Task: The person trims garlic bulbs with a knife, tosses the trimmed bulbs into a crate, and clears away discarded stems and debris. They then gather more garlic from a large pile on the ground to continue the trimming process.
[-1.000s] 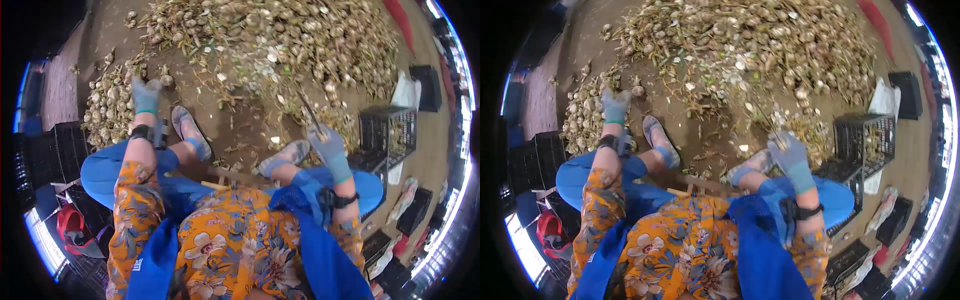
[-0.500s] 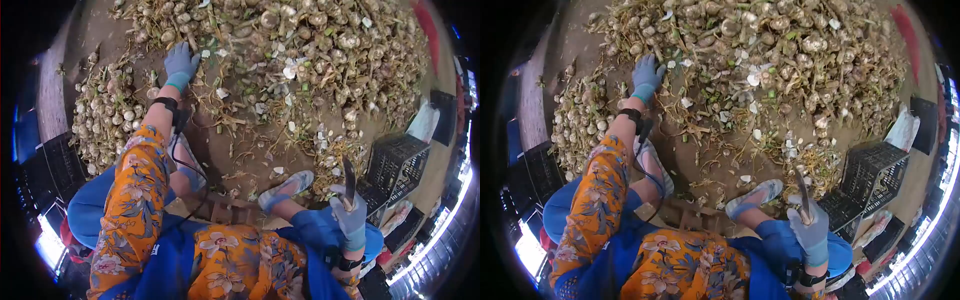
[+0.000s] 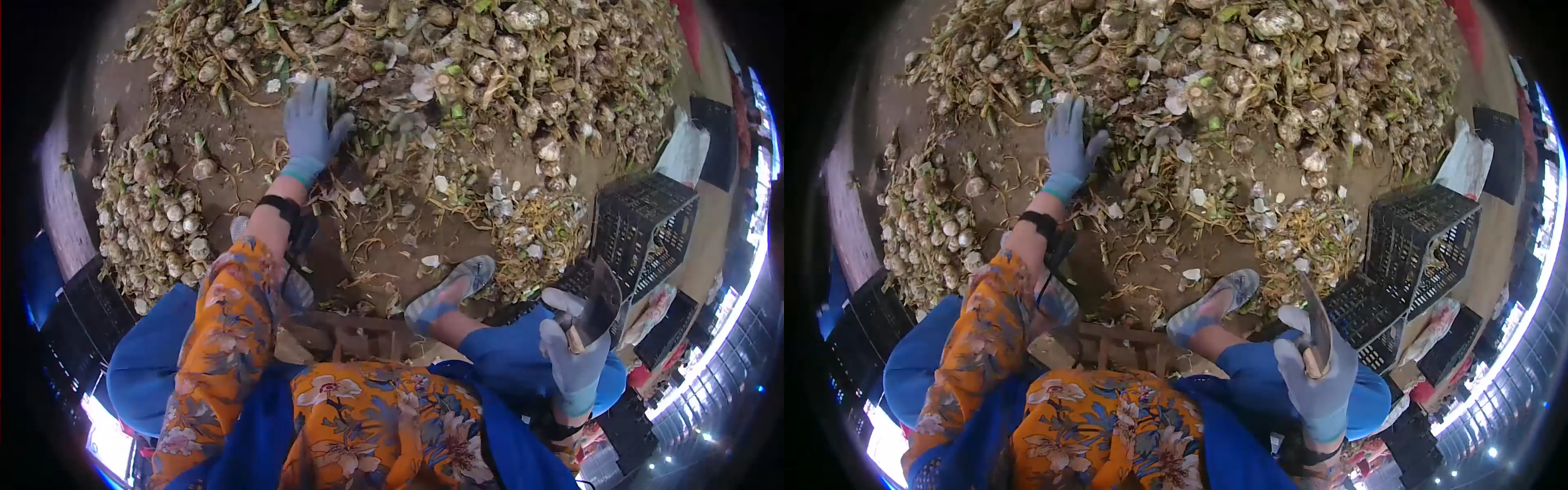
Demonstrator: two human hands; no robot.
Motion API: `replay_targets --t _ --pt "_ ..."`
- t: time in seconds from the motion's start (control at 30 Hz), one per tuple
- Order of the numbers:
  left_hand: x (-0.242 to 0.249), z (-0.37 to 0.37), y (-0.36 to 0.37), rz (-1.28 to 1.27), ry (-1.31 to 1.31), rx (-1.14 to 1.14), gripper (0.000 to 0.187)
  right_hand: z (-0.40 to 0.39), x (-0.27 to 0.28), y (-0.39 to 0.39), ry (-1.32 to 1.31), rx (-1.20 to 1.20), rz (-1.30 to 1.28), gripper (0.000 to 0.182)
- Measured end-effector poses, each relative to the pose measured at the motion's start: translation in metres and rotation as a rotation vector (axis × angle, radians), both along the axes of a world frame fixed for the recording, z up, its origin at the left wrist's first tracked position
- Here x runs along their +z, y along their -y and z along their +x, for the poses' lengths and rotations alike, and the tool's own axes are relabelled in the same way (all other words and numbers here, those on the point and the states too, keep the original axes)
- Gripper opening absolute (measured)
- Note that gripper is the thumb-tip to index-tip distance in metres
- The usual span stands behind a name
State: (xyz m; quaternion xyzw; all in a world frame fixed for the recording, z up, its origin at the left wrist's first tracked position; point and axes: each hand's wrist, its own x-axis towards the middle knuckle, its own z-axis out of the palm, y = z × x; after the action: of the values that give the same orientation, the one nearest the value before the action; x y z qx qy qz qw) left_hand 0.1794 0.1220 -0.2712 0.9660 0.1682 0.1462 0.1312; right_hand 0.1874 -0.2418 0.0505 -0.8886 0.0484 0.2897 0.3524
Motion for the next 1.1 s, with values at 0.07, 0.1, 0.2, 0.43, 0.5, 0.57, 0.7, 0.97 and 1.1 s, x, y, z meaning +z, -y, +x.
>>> replay_targets --t 0.07,0.1,0.2,0.43,0.5,0.57,0.7,0.97,1.1 --pt "-0.012 0.008 0.015 -0.075 0.032 0.018 0.067 0.0 0.001 0.004 0.051 0.012 0.0 0.034" --pt "-0.016 0.01 0.037 -0.178 0.029 -0.02 0.068 0.0 0.002 0.008 0.06 0.052 0.004 0.036" --pt "0.011 0.011 0.129 -0.333 -0.273 -0.22 0.069 -0.005 0.005 0.006 0.05 -0.013 0.021 0.042" --pt "0.053 0.0 0.222 -0.428 -0.13 -0.852 0.06 0.002 0.011 -0.01 0.232 -0.194 0.099 0.046" --pt "0.051 -0.023 0.147 -0.303 -0.173 -0.498 0.066 0.005 0.016 0.005 0.156 -0.235 0.1 0.043" --pt "0.034 -0.046 0.073 0.051 -0.278 -0.116 0.061 0.004 0.012 0.013 0.137 -0.255 0.108 0.035" --pt "-0.016 -0.102 0.078 0.305 -0.114 0.364 0.059 -0.001 0.013 0.024 0.164 -0.274 0.161 0.034" --pt "0.036 0.038 0.279 -0.493 -0.147 -0.883 0.06 -0.004 0.018 0.03 0.213 -0.289 0.195 0.035" --pt "0.004 0.107 0.22 -0.086 -0.298 -0.495 0.045 -0.001 0.02 0.043 0.142 -0.256 0.152 0.037"
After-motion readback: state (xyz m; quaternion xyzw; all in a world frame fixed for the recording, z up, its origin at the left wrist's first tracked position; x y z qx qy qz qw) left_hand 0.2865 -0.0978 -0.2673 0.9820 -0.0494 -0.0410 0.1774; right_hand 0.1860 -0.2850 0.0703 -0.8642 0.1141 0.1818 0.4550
